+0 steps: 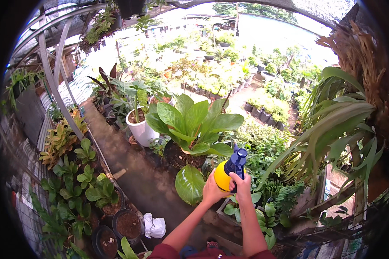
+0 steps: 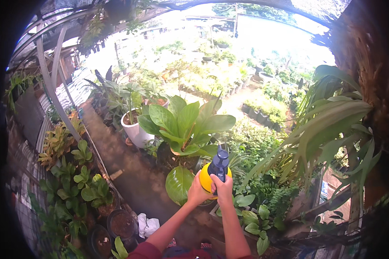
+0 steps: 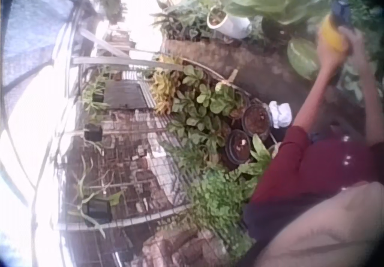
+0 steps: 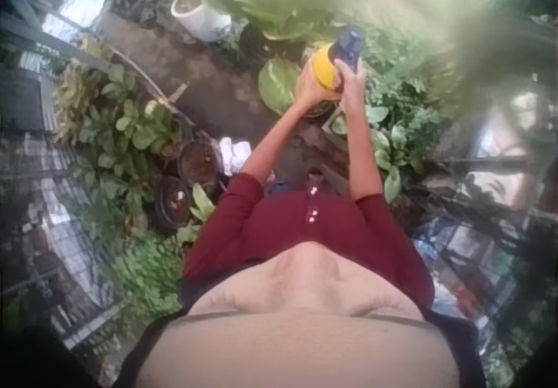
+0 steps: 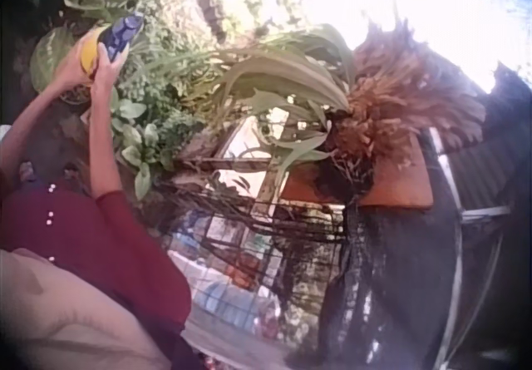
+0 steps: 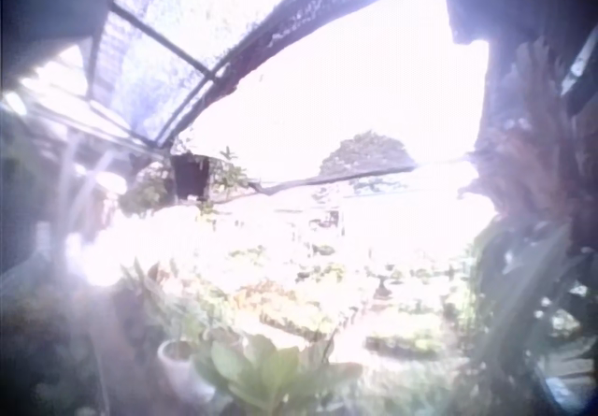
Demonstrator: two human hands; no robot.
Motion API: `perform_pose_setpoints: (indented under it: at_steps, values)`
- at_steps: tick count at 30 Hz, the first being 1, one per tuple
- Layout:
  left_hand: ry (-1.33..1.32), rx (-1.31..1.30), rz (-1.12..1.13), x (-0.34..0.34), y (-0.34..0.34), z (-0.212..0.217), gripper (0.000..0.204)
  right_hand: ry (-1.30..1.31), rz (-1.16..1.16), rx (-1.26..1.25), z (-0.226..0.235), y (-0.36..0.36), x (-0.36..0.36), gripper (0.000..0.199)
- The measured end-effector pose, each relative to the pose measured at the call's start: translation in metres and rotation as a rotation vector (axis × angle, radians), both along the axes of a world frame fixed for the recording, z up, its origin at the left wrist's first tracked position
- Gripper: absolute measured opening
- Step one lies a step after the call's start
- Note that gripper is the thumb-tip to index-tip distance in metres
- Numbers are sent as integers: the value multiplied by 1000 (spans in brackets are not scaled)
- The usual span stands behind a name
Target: The person walks through a plant nursery holding a yellow spray bottle and sprays water onto various potted plants. The person moves along rows of plants, spraying leaves and soil in a systematic manner.
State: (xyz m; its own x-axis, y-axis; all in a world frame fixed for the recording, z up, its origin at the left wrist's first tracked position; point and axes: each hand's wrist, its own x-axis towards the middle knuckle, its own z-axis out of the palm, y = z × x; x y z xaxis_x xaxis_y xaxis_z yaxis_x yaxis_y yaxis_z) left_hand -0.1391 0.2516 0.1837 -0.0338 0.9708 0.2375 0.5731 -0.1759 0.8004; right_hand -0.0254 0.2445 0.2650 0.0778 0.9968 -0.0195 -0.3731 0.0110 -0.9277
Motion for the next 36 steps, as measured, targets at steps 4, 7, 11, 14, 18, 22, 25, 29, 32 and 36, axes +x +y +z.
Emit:
perform_pose_setpoints:
  at_steps: [4, 7, 11, 14, 18, 22, 25, 29, 32, 36]
  values:
    - [7, -203, -13, -5, -25, -47, 122, -201, 137, -160, -48, 5, -3, 18]
    - [-1, -317, 32, -14, -62, -83, 123, -181, 224, -312, -88, -7, -16, 22]
    - [-37, -404, 16, -46, -92, -116, 121, -149, 270, -466, -134, -22, -43, 22]
    - [-43, -412, 30, -80, -95, -123, 123, -78, 270, -442, -143, -23, -72, 21]
    - [21, -378, 58, -127, -73, -108, 124, 9, 204, -433, -130, -8, -111, 22]
    - [20, -339, 76, -168, -53, -96, 126, 12, 233, -350, -102, 2, -153, 22]
    - [-7, -288, 100, -190, -46, -93, 124, -28, 242, -306, -103, 9, -179, 21]
    - [-11, -315, 35, -216, -42, -93, 122, -13, 187, -332, -100, 10, -200, 21]
    - [-37, -330, -89, -226, -37, -100, 119, 68, 105, -396, -101, 8, -201, 23]
    - [-130, -326, -251, -219, -30, -119, 115, 17, -25, -414, -110, 1, -197, 25]
